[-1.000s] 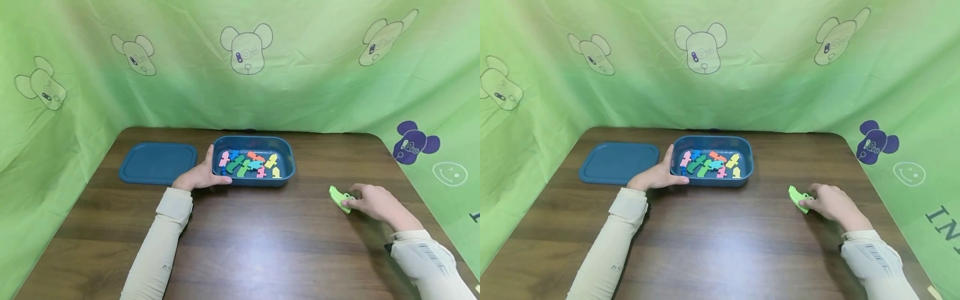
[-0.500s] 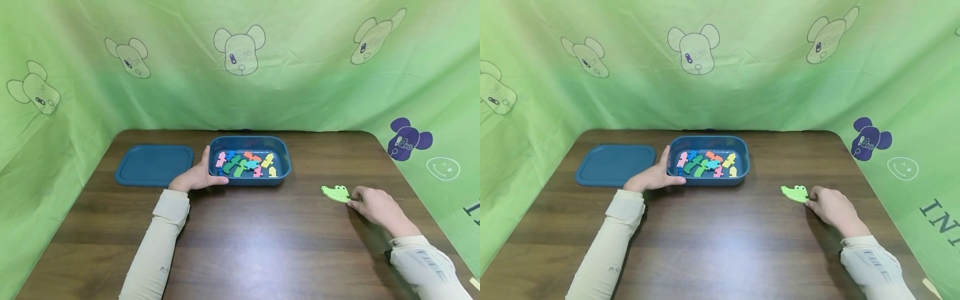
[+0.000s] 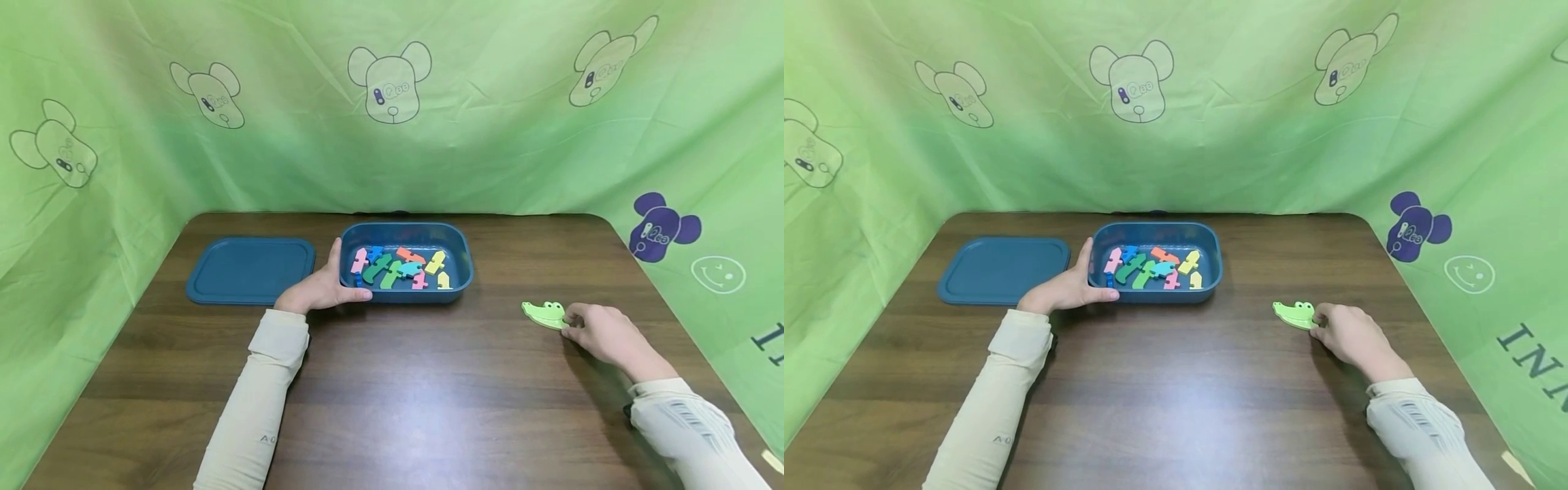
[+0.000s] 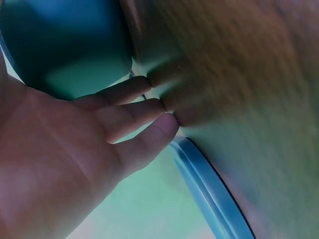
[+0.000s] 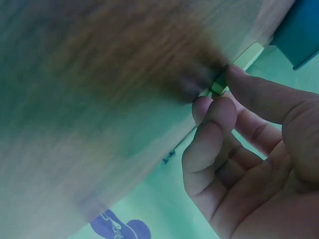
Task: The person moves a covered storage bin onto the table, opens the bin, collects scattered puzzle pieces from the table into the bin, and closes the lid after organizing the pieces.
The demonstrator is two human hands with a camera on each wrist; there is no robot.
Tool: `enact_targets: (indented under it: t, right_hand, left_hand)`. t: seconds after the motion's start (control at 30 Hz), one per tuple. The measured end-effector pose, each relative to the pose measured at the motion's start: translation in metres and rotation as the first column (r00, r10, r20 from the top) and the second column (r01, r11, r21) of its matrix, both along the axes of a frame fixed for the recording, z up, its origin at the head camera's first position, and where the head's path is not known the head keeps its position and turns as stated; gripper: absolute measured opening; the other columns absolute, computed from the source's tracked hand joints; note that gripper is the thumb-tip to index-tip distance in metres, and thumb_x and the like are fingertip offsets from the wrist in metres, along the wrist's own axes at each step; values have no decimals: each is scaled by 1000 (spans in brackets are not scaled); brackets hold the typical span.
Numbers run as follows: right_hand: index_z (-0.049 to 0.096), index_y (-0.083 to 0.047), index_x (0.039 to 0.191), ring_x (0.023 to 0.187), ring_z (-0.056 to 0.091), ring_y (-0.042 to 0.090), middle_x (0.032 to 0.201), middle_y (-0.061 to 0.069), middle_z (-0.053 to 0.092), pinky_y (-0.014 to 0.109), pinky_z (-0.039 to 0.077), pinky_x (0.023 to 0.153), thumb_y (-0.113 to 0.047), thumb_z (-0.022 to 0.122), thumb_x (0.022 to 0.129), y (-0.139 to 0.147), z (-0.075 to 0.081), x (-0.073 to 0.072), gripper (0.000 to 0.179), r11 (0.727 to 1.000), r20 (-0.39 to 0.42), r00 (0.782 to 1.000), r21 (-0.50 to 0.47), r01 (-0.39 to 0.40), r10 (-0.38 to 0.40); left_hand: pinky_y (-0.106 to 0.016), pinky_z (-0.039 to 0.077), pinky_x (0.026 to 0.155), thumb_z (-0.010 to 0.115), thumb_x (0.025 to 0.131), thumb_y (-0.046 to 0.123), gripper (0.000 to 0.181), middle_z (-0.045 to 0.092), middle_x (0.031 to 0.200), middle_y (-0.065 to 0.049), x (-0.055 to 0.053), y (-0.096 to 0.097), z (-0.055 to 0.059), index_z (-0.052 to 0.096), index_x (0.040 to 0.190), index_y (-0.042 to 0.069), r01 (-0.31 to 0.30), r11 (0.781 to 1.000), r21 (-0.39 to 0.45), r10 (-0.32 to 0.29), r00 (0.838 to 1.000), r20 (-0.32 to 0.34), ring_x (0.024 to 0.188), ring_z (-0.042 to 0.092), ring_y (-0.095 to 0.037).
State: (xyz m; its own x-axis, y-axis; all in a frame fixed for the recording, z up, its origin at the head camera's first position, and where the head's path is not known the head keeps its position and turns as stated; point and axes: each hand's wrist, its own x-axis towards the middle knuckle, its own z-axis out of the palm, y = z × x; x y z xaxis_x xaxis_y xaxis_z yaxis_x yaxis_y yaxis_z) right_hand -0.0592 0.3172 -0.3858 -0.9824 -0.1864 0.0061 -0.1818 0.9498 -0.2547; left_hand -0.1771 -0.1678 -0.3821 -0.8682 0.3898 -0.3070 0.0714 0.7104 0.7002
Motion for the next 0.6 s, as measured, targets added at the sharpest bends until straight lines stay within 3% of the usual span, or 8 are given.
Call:
enact_targets:
  t: [0.2,0.37,0.6]
  right_hand:
    - [61,-9,84,64,51,14,71,-7,56,41,43,60,-8,78,82,3,-5,-1,18,999,-21,999,-17,-45,44]
    - [58,-10,81,62,48,13,69,-8,53,39,41,59,-7,79,81,3,-5,-3,21,998,-20,997,-15,-69,68]
    - [61,-7,86,67,53,11,74,-5,58,33,45,60,-6,75,77,-2,3,-5,16,995,-51,999,-92,-25,20]
  left_hand:
    - [-51,43,103,75,82,64,133,22,161,-26,0,-1,0,-25,157,21,0,1000,-3,0,1000,-5,124,52,-41]
    - [-51,38,108,78,82,59,133,20,162,-25,-1,-1,-3,-24,158,20,11,999,40,-11,1000,-13,133,44,-40]
    - [-49,34,112,80,84,51,131,19,162,-24,-2,-1,-2,-22,158,17,33,996,86,-30,999,-37,140,35,-38]
